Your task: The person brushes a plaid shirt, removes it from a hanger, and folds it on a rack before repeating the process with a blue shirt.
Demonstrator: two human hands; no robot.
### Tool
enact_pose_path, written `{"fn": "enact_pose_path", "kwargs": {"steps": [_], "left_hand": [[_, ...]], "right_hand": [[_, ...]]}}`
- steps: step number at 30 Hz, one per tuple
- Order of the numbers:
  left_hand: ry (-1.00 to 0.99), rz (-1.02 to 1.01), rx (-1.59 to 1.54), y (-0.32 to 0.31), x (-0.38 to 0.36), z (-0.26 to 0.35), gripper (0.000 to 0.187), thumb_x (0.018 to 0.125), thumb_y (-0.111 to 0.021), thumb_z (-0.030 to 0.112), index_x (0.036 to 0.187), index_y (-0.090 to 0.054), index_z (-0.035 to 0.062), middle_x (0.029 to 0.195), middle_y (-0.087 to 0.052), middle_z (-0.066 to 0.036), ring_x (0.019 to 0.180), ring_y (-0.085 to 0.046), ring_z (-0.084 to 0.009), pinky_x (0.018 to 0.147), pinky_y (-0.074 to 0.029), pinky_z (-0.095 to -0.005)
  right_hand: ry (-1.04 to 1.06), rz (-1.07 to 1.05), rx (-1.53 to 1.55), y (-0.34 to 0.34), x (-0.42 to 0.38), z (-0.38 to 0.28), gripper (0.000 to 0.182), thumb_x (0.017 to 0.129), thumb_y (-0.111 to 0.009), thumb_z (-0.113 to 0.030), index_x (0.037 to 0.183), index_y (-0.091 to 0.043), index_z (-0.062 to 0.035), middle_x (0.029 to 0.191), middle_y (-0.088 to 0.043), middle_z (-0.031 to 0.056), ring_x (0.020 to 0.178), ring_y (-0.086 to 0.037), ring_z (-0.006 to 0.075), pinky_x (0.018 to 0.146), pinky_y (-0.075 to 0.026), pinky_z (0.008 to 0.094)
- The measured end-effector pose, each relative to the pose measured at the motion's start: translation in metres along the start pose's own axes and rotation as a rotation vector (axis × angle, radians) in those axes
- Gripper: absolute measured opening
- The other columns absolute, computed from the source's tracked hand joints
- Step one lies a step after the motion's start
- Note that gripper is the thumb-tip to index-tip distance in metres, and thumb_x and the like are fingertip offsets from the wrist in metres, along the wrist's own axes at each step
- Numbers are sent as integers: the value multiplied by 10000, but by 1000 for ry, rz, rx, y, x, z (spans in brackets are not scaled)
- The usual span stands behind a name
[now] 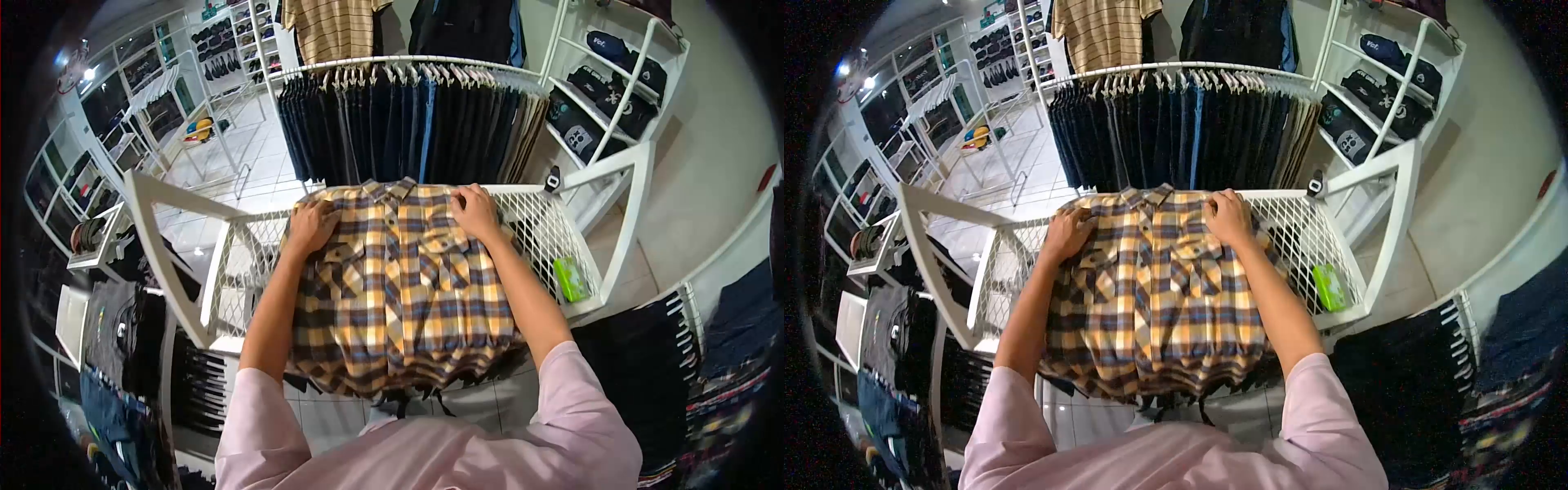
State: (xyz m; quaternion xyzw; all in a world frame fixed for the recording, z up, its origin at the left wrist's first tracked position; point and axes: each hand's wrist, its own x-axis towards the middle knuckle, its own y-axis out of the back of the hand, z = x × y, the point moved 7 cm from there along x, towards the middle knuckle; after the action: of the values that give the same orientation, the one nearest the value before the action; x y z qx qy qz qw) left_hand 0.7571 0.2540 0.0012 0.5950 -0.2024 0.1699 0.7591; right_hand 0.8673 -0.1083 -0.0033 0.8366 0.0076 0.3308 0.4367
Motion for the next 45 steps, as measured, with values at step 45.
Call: {"fn": "enact_pose_path", "kwargs": {"steps": [45], "left_hand": [[-190, 821, 151, 433, -199, 241, 192, 1046, -608, 277, 1114, -626, 98, 879, -736, -150, 763, -725, -341, 657, -537, -415]], "right_hand": [[467, 328, 418, 393, -109, -178, 243, 1036, -658, -321, 1135, -683, -100, 908, -756, 96, 810, -727, 181, 719, -543, 326]]}}
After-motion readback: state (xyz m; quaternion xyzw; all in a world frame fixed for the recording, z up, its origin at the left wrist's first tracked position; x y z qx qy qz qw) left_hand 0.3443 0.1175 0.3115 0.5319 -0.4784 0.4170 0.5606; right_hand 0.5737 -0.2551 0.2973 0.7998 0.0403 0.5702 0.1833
